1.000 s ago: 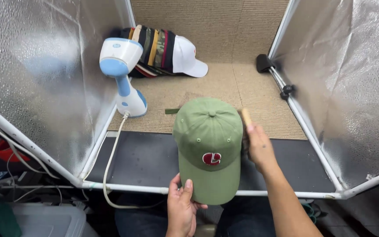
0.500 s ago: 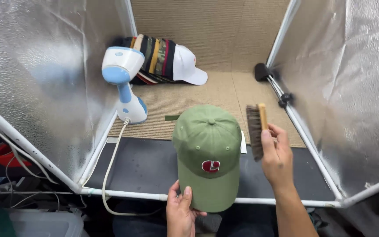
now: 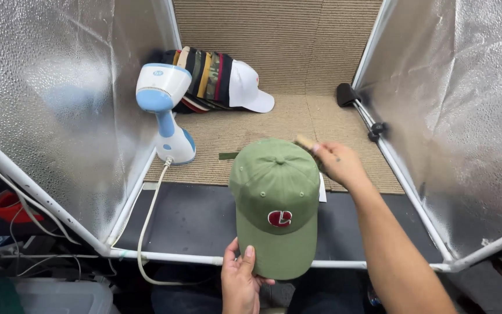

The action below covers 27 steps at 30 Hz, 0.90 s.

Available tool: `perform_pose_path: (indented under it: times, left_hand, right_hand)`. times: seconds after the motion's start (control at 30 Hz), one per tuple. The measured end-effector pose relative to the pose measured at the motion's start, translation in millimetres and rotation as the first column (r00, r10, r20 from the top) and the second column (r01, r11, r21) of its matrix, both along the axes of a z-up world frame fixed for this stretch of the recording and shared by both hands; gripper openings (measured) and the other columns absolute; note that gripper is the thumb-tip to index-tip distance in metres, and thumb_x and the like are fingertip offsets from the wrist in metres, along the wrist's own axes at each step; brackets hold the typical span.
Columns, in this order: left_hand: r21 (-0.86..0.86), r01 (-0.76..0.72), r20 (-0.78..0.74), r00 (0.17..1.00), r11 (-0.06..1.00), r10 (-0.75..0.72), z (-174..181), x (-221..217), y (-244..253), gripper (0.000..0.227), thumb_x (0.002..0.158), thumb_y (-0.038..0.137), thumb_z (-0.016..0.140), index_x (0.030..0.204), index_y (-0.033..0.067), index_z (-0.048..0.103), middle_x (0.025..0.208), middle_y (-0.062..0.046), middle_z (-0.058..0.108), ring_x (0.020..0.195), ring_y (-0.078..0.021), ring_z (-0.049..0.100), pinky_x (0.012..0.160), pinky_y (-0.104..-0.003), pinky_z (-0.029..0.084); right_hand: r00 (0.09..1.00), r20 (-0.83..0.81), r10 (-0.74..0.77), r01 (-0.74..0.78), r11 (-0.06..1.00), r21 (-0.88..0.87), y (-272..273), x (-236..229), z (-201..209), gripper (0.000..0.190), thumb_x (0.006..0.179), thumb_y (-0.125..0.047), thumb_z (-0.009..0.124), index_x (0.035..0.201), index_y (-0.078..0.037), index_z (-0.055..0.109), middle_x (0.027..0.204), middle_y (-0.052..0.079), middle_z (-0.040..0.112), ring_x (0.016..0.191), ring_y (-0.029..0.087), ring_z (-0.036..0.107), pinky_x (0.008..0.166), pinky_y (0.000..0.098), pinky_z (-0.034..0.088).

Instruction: Steaming and brushing baseball caps to remove wrinkles and clean them.

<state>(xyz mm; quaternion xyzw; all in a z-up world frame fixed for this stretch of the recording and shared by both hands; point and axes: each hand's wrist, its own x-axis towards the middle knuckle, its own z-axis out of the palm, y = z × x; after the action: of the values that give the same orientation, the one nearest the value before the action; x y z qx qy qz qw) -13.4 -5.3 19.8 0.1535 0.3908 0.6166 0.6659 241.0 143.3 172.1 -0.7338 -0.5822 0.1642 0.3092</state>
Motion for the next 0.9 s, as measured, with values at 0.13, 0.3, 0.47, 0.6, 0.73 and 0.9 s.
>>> perform_pose_path:
  times: [0.13,0.3,0.47,0.6,0.73,0.9]
  left_hand:
    - [-0.017,-0.007,0.006,1.0,1.0,0.007,-1.3,-1.1,-1.0,0.068,0.09,0.015,0.065,0.152,0.0076,0.038,0.109,-0.026,0.071,0.076,-0.0351,0.068,0.035,-0.041,0.053]
    - [0.047,0.023,-0.013,1.0,0.999,-0.023,20.3,-1.0,-11.3,0.048,0.096,0.017,0.058,0.142,0.008,0.045,0.112,-0.022,0.071,0.079,-0.0312,0.068,0.04,-0.039,0.054]
    - [0.036,-0.02,0.014,1.0,0.999,0.019,10.6,1.1,-2.3,0.055,0.093,0.016,0.061,0.144,0.0057,0.044,0.11,-0.026,0.071,0.074,-0.0337,0.067,0.035,-0.041,0.052]
    - [-0.012,-0.026,0.02,0.999,1.0,0.026,-0.8,1.1,-8.2,0.063,0.09,0.016,0.064,0.148,0.0082,0.042,0.118,-0.024,0.068,0.079,-0.0342,0.066,0.036,-0.043,0.053]
    - [0.012,0.023,-0.015,1.0,1.0,-0.022,7.2,-1.3,-10.9,0.055,0.095,0.017,0.059,0.148,0.0084,0.043,0.107,-0.023,0.071,0.077,-0.0315,0.067,0.04,-0.041,0.054]
    - [0.007,0.015,-0.01,1.0,1.0,-0.015,21.9,-1.7,-9.6,0.053,0.095,0.016,0.059,0.146,0.008,0.045,0.112,-0.023,0.072,0.084,-0.0332,0.07,0.038,-0.04,0.053]
  right_hand:
    - [0.987,-0.07,0.144,-0.11,0.927,0.36,-58.0,-59.5,63.2,0.038,0.093,-0.039,0.06,0.122,-0.024,0.078,0.102,0.002,0.068,0.102,0.013,0.064,0.095,0.0252,0.045]
    - [0.984,-0.05,0.17,-0.167,0.984,0.054,1.5,-53.2,63.1,0.045,0.092,-0.054,0.053,0.085,-0.013,0.07,0.084,0.002,0.069,0.081,0.018,0.059,0.072,0.0345,0.04]
    - [0.987,-0.118,0.106,-0.135,0.952,-0.274,1.2,-38.3,51.2,0.037,0.081,-0.043,0.05,0.087,-0.009,0.064,0.089,0.009,0.062,0.076,0.021,0.054,0.068,0.0356,0.039]
    - [0.852,-0.522,-0.023,0.028,1.0,0.002,-22.2,-36.5,35.1,0.046,0.097,-0.045,0.052,0.121,-0.009,0.068,0.1,0.01,0.066,0.078,0.019,0.053,0.06,0.0333,0.035]
    - [0.82,-0.572,-0.004,-0.106,0.982,-0.158,-21.0,-22.5,-4.1,0.039,0.098,-0.046,0.048,0.073,-0.017,0.04,0.057,0.001,0.036,0.046,0.013,0.024,0.043,0.0326,0.015]
    - [0.971,-0.238,-0.017,0.075,0.969,0.236,4.6,14.2,-30.5,0.043,0.102,-0.051,0.049,0.082,-0.014,0.058,0.081,0.001,0.059,0.077,0.017,0.051,0.069,0.0364,0.04]
